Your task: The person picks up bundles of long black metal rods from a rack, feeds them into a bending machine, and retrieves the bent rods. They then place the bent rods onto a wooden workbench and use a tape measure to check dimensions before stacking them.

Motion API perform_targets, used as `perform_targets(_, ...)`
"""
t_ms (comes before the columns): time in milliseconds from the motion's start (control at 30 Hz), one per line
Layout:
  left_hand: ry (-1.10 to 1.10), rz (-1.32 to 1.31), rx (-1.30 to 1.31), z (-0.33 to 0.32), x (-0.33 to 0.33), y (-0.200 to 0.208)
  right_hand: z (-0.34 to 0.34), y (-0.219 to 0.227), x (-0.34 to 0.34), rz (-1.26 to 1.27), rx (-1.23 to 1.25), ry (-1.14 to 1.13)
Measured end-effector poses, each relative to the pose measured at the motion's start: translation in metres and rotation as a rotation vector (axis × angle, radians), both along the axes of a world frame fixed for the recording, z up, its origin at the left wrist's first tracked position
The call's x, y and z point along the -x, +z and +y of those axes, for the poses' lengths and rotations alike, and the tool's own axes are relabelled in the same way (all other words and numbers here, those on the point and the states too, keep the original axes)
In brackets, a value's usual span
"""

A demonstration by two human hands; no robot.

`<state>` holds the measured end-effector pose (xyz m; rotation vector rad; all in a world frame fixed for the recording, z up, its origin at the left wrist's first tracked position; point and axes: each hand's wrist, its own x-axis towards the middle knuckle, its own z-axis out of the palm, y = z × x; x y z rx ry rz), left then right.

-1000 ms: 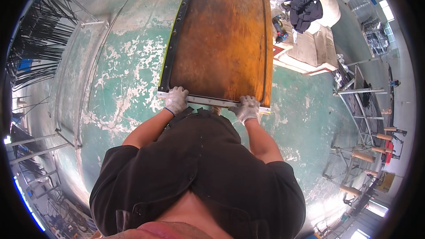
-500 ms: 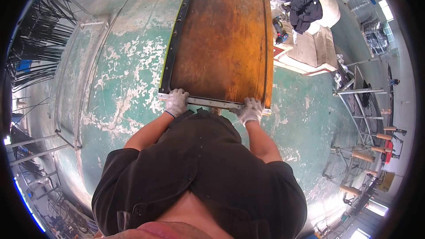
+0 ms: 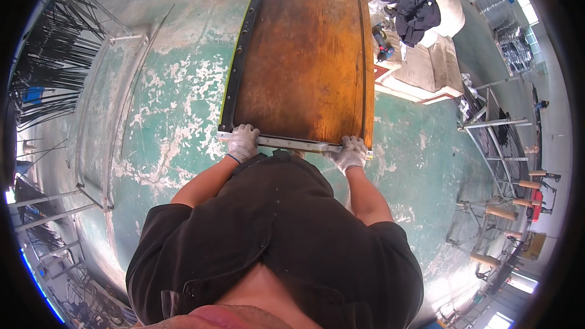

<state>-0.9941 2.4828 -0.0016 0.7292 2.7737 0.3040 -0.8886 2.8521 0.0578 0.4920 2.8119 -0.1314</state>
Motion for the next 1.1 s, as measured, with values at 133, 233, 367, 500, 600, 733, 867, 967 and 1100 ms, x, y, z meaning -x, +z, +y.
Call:
perform_targets(133, -0.006, 0.006, 0.015, -0.001, 0.000, 0.000, 0.001, 0.000, -0.001, 0.011, 0.007, 0.019)
perform_targets(233, -0.009, 0.011, 0.017, -0.003, 0.000, -0.002, 0.009, -0.010, -0.004, 0.057, -0.002, 0.035)
perform_targets(367, -0.010, 0.003, 0.020, -0.003, 0.001, 0.001, 0.013, -0.012, -0.005, 0.075, -0.038, 0.054)
perform_targets(500, -0.016, -0.007, 0.040, 0.000, 0.001, 0.010, 0.031, -0.034, -0.006, 0.123, 0.082, -0.037)
perform_targets(600, -0.018, -0.006, 0.020, 0.002, 0.000, 0.014, 0.042, -0.031, -0.003, 0.202, 0.105, -0.226)
perform_targets(733, -0.034, -0.004, 0.073, 0.004, 0.001, 0.003, 0.063, -0.040, -0.001, 0.233, 0.095, -0.564)
perform_targets(867, -0.043, -0.012, 0.093, 0.006, 0.002, 0.006, 0.075, -0.056, 0.006, 0.217, 0.142, -0.664)
perform_targets(967, -0.032, -0.014, 0.080, 0.005, 0.000, 0.002, 0.078, -0.055, 0.011, 0.190, 0.187, -0.725)
perform_targets(1100, -0.005, 0.012, 0.040, 0.001, -0.003, -0.005, 0.085, -0.058, 0.014, 0.161, 0.209, -0.730)
